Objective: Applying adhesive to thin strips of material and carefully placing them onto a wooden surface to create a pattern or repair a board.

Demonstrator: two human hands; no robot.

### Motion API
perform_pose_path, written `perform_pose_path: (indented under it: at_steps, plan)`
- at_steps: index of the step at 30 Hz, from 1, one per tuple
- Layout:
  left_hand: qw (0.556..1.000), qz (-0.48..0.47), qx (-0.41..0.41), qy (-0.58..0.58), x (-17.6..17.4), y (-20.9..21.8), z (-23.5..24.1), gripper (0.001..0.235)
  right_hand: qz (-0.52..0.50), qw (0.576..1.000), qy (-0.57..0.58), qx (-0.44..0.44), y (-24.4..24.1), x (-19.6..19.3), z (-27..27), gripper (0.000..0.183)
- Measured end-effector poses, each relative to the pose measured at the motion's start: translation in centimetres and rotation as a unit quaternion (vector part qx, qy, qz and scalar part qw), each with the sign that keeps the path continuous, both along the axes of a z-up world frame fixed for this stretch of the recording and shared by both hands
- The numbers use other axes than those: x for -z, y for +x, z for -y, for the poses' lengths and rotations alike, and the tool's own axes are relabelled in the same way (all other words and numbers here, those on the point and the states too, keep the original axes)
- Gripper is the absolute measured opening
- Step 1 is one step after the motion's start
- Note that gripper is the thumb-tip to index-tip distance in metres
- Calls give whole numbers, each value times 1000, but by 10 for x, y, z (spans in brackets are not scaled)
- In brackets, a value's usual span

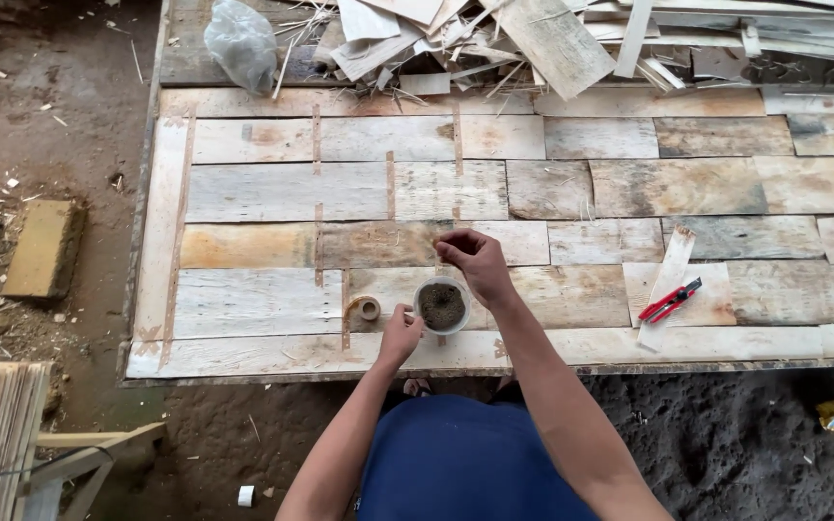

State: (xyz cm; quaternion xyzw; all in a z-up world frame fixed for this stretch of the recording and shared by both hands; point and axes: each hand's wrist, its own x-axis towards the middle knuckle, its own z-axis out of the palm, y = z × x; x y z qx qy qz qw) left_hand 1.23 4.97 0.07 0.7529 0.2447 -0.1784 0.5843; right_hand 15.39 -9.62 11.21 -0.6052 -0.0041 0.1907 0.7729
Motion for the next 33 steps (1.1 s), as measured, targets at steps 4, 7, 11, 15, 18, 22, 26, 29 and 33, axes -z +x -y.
perform_pose_path:
  at_steps: [4, 7, 11, 15, 18, 22, 26, 29, 33]
  plan:
    - [997, -12, -66, 37, 27, -8, -7, 37, -61, 997, -37, 6, -20, 3, -4, 23]
    - [994, 5, -107, 24, 35, -15, -7, 28, -88, 980, -176, -16, -37, 49, 12, 20]
    - [989, 89, -86, 78, 14, -20, 0, 21, -143, 942, -299, -48, -51, 77, 28, 34]
    - [935, 280, 31, 216, 28, -26, 9, 23, -97, 900, -418, -75, -53, 66, 29, 27]
    - [853, 402, 132, 306, 19, -22, 21, 37, -77, 891, -442, -71, -54, 72, 28, 24]
    - [796, 428, 172, 392, 17, -21, 33, 52, -49, 880, -467, -71, -54, 95, 27, 18]
    - [794, 376, 234, 417, 18, -23, 34, 66, -24, 863, -496, -88, -53, 91, 25, 14]
    - [799, 347, 257, 420, 16, -24, 36, 70, -18, 858, -506, -90, -51, 83, 26, 11]
    - [808, 322, 275, 409, 11, -24, 35, 75, -47, 857, -503, -95, -50, 58, 26, 13]
